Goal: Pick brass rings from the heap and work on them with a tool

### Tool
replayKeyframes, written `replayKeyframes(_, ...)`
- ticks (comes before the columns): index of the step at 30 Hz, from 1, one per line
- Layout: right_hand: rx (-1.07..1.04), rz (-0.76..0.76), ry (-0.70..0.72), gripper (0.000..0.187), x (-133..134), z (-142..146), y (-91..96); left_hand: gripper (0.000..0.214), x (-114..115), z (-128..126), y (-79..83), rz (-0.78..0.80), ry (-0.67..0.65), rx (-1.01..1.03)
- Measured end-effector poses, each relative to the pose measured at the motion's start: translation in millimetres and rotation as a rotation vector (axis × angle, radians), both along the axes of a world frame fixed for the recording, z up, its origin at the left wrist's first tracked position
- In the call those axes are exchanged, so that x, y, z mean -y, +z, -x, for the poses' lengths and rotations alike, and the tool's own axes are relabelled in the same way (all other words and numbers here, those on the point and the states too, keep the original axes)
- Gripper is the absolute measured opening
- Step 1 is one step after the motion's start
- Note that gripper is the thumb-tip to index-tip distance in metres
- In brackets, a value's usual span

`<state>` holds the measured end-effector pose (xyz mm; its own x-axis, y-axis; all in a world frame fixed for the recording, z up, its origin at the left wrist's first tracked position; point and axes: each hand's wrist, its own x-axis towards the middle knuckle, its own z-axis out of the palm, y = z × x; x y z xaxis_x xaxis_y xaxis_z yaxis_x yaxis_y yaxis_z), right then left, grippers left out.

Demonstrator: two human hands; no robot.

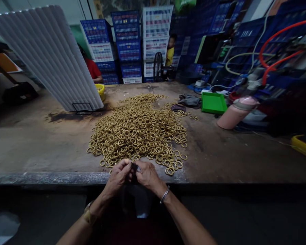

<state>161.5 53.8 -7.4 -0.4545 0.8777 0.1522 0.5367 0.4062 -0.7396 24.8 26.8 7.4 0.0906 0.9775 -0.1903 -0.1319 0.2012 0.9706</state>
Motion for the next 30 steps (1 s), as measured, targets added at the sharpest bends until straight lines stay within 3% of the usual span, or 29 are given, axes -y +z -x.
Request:
replayKeyframes(10, 0.149, -0.029, -0.029, 0.013, 0, 2, -0.1, 0.031, 2, 2, 0.9, 0.018, -0.008, 0.052)
replayKeyframes(16, 0.31, -0.058, -0.232, 0.014, -18, -2, -8.2, 0.024, 20, 4, 6.4, 0.087, -0.154, 0.288)
replayKeyframes(25, 0.444, -0.165, -0.256, 0.023, -27, 11, -23.9, 0.026, 15, -2, -10.5, 0.185, 0.097, 0.554)
replayKeyframes(30, 0.529, -0.024, -0.176, 0.03, -48, 6, -32.8, 0.017, 1, -2, -17.2, 0.232, 0.093, 0.691)
